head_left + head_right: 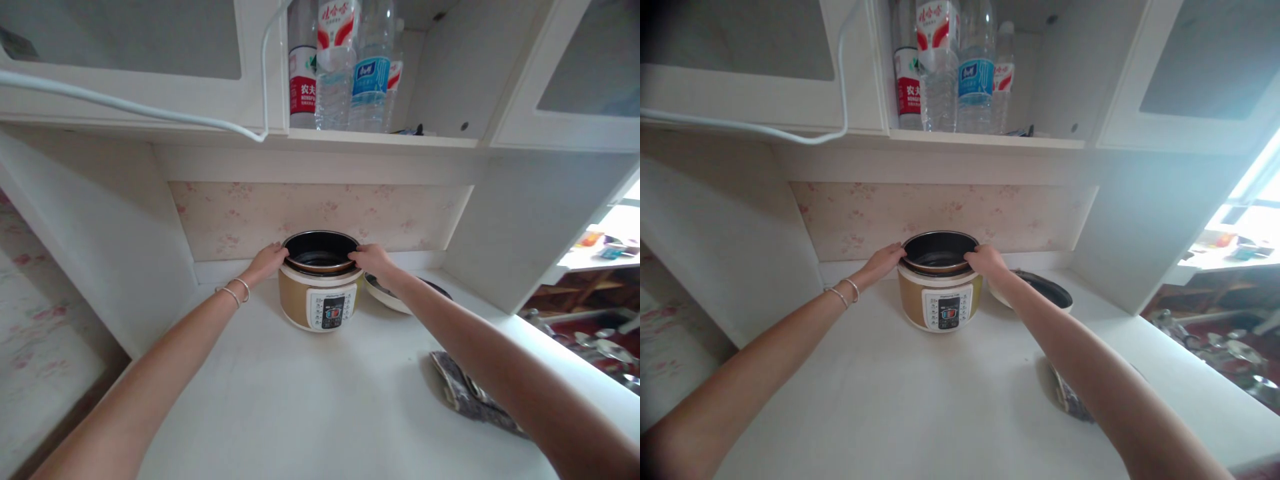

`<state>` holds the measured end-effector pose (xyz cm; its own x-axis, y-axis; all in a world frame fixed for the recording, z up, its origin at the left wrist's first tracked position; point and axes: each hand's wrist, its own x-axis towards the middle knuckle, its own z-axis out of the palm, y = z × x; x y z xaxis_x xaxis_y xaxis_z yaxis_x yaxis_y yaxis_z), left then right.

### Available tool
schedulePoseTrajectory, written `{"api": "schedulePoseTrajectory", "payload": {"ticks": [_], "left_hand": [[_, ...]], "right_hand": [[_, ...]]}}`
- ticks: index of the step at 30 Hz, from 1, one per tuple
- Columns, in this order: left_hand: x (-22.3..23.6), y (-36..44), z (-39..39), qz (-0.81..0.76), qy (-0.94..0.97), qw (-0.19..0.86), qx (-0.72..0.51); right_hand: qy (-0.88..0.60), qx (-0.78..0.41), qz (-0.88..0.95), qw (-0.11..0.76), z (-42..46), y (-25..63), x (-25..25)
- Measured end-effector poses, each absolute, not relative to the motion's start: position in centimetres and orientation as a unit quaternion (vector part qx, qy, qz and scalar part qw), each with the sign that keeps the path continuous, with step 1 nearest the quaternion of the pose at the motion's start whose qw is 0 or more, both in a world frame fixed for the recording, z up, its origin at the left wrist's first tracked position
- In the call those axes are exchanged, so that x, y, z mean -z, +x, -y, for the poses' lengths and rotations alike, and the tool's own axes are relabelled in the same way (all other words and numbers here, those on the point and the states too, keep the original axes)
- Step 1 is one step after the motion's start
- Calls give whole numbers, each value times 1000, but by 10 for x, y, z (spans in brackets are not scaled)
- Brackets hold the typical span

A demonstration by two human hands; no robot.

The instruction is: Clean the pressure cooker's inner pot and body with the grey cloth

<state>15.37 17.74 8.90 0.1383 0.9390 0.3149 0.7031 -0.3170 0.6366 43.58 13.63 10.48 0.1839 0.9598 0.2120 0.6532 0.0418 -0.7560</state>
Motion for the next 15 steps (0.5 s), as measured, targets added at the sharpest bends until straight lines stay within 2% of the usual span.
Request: {"api": "schedulePoseTrajectory", "payload": {"ticks": [6, 9, 12, 15], "left_hand": [[-68, 151, -174, -502, 762, 146, -383], [-59, 150, -170, -471, 776, 118, -403], [-53, 153, -170, -498, 759, 86, -412], [-50, 156, -172, -513, 747, 68, -417]], "right_hand": [[-628, -91, 604, 482, -79, 455, -89], [-650, -190, 554, 484, -54, 475, -44], [-689, -313, 522, 393, -47, 497, 13], [-796, -260, 475, 271, -55, 518, 54]]}}
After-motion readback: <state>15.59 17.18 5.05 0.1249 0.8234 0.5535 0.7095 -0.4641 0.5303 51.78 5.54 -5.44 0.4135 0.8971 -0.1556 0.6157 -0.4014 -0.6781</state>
